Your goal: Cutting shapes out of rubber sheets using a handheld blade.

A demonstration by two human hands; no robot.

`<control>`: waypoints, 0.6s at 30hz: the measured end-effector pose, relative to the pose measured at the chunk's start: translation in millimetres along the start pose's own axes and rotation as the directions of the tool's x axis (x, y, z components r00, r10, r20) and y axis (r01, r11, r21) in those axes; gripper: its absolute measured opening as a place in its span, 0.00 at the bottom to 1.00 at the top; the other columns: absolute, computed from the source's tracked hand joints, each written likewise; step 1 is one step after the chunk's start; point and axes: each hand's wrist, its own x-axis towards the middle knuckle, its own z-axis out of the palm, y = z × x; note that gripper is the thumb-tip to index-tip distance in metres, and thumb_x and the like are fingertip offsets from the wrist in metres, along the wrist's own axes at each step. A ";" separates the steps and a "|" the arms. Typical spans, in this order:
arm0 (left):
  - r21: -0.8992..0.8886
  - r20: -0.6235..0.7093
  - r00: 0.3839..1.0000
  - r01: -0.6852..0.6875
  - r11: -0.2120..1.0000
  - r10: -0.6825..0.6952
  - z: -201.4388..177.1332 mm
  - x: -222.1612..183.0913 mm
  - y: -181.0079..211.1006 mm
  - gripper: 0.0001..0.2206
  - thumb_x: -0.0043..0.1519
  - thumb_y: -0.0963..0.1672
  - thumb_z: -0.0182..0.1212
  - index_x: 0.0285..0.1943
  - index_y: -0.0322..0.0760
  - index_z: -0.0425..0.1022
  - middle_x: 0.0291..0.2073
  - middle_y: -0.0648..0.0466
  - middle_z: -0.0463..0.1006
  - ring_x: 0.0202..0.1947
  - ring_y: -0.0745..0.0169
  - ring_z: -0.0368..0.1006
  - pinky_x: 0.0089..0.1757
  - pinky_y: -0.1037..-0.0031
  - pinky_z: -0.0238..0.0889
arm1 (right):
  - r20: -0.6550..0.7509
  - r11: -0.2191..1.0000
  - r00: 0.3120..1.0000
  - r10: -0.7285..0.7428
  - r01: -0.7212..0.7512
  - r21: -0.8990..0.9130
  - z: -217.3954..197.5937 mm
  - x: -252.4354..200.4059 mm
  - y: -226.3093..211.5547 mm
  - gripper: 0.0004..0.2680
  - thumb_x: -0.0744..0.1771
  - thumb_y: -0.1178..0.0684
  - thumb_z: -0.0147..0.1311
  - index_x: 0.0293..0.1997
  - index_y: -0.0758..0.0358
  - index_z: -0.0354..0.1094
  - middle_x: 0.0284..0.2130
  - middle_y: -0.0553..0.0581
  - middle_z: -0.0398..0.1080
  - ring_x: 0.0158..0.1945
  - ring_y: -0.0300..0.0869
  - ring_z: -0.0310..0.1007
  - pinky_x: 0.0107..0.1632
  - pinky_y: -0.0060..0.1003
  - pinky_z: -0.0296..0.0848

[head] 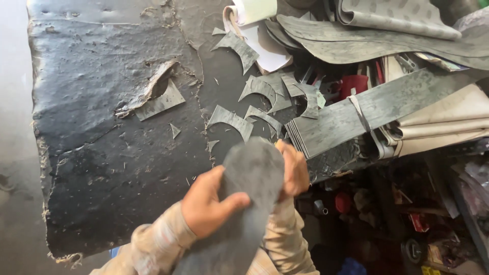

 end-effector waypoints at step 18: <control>0.036 0.157 0.974 -0.168 0.985 0.161 0.1 5.2 26.1 0.18 0.60 0.42 0.66 0.57 0.27 0.73 0.44 0.48 0.85 0.46 0.69 0.78 0.49 0.73 0.71 | 0.123 0.795 0.898 0.422 -0.432 0.426 -32.8 -23.0 36.5 0.03 0.71 0.63 0.53 0.46 0.74 0.68 0.41 0.62 0.76 0.39 0.39 0.77 0.44 0.31 0.76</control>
